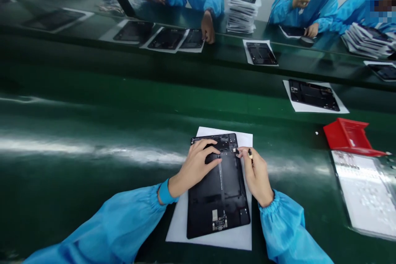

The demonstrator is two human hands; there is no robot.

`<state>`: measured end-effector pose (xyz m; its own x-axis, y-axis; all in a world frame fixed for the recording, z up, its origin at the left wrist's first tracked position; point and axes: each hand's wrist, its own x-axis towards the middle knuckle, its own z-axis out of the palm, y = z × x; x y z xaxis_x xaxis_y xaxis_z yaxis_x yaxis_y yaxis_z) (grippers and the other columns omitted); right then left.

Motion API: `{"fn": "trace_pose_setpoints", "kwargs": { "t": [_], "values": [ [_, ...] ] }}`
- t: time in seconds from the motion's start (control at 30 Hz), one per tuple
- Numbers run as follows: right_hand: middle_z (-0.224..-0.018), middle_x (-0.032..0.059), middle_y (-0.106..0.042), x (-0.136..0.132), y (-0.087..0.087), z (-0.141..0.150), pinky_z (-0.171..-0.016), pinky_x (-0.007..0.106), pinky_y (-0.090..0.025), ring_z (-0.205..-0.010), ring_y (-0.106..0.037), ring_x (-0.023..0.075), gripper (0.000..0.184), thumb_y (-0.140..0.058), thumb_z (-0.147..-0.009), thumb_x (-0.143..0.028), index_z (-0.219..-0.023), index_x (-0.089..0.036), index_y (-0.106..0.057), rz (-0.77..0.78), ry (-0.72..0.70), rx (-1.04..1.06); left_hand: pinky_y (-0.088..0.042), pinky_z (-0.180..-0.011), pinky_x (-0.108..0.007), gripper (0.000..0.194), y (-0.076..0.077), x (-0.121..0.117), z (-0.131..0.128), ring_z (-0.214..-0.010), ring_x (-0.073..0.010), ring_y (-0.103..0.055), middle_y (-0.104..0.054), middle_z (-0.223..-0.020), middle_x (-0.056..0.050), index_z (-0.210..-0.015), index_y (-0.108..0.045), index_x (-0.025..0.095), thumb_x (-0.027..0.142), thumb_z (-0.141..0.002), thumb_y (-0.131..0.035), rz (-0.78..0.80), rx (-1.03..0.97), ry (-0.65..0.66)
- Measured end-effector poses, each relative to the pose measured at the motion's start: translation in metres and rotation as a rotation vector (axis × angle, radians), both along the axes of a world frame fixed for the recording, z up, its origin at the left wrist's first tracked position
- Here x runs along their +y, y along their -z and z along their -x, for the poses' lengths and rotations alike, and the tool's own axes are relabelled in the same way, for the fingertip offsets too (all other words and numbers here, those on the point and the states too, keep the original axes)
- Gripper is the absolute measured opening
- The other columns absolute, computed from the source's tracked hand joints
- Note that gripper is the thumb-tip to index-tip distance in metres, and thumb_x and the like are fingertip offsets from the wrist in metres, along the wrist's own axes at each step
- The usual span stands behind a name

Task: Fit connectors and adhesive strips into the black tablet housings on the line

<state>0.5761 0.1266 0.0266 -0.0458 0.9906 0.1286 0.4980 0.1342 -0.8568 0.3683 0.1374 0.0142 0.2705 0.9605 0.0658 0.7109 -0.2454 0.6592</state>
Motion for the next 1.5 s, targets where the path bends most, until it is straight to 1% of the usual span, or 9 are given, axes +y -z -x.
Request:
{"fn": "trace_pose_setpoints", "kwargs": {
  "t": [0.23,0.4,0.57,0.63,0.73,0.93,1.3,1.4,1.5],
  "values": [
    [-0.106,0.0020,-0.069,-0.023,-0.004,0.013,-0.074,0.024,-0.052,-0.087,-0.067,0.0181,0.023,-0.059,-0.091,-0.027,-0.114,-0.025,-0.063,0.105,-0.262,-0.041,-0.044,-0.085,-0.034,0.003,-0.024,-0.018,0.001,-0.091,-0.0172,-0.059,-0.067,-0.089,0.000,-0.085,-0.061,0.022,0.020,-0.085,-0.064,0.069,-0.347,-0.002],
    [-0.088,0.0033,-0.070,-0.048,-0.014,0.026,-0.067,0.026,-0.050,-0.075,-0.067,0.0169,0.022,-0.048,-0.095,-0.016,-0.107,-0.022,-0.065,-0.188,-0.466,-0.135,-0.047,-0.077,-0.028,0.004,-0.039,-0.068,0.014,-0.081,-0.0148,-0.060,-0.064,-0.082,-0.001,-0.082,-0.061,0.022,0.023,-0.084,-0.064,0.044,-0.554,-0.017],
    [-0.061,0.0020,-0.055,-0.063,-0.021,0.028,-0.052,0.030,-0.039,-0.053,-0.052,0.0164,0.028,-0.036,-0.100,-0.014,-0.110,-0.009,-0.061,-0.657,-0.545,-0.404,-0.046,-0.065,-0.025,0.024,-0.042,-0.100,0.024,-0.068,-0.0121,-0.054,-0.056,-0.074,-0.001,-0.084,-0.056,0.017,0.041,-0.089,-0.056,0.469,-0.707,-0.042],
    [-0.060,0.0020,-0.053,-0.065,-0.023,0.028,-0.049,0.030,-0.036,-0.052,-0.048,0.0162,0.026,-0.036,-0.100,-0.011,-0.109,-0.006,-0.060,-0.726,-0.559,-0.459,-0.045,-0.064,-0.024,0.029,-0.045,-0.100,0.023,-0.066,-0.0114,-0.054,-0.056,-0.070,0.000,-0.082,-0.058,0.015,0.043,-0.089,-0.056,0.650,-0.731,0.009],
    [-0.061,0.0026,-0.055,-0.069,-0.023,0.025,-0.049,0.030,-0.038,-0.053,-0.050,0.0169,0.027,-0.036,-0.099,-0.010,-0.112,-0.006,-0.059,-0.667,-0.549,-0.419,-0.048,-0.065,-0.023,0.028,-0.049,-0.094,0.019,-0.067,-0.0123,-0.059,-0.061,-0.070,-0.001,-0.081,-0.062,0.014,0.041,-0.087,-0.060,0.721,-0.756,-0.019],
    [-0.089,0.0039,-0.069,-0.083,-0.025,0.014,-0.067,0.027,-0.051,-0.068,-0.065,0.0146,0.024,-0.047,-0.100,-0.023,-0.122,-0.019,-0.056,-0.316,-0.464,-0.235,-0.050,-0.067,-0.020,0.021,-0.049,-0.089,0.014,-0.071,-0.0125,-0.063,-0.070,-0.078,-0.003,-0.083,-0.070,0.014,0.033,-0.087,-0.061,0.652,-0.731,0.004],
    [-0.066,0.0052,-0.059,-0.099,-0.056,0.007,-0.053,0.032,-0.045,-0.055,-0.056,0.0189,0.034,-0.025,-0.099,-0.008,-0.118,-0.001,-0.053,-0.487,-0.511,-0.762,-0.052,-0.081,-0.020,0.022,-0.032,-0.102,-0.009,-0.084,-0.0120,-0.066,-0.070,-0.093,-0.003,-0.097,-0.066,0.019,0.015,-0.096,-0.044,0.026,-0.411,0.241],
    [-0.067,0.0058,-0.060,-0.094,-0.057,0.005,-0.053,0.031,-0.044,-0.056,-0.057,0.0192,0.034,-0.028,-0.098,-0.009,-0.107,-0.004,-0.060,-0.440,-0.527,-0.742,-0.052,-0.085,-0.021,0.023,-0.028,-0.106,-0.003,-0.088,-0.0124,-0.066,-0.070,-0.098,-0.003,-0.106,-0.062,0.021,0.015,-0.096,-0.041,-0.026,-0.329,0.282],
    [-0.067,0.0033,-0.062,-0.075,-0.050,-0.009,-0.054,0.026,-0.044,-0.056,-0.059,0.0166,0.022,-0.043,-0.096,-0.016,-0.097,-0.012,-0.065,-0.247,-0.474,-0.564,-0.053,-0.079,-0.015,0.019,-0.029,-0.114,0.015,-0.085,-0.0112,-0.068,-0.071,-0.095,0.001,-0.108,-0.061,0.025,0.022,-0.095,-0.048,0.023,-0.254,0.212]
  ]
}}
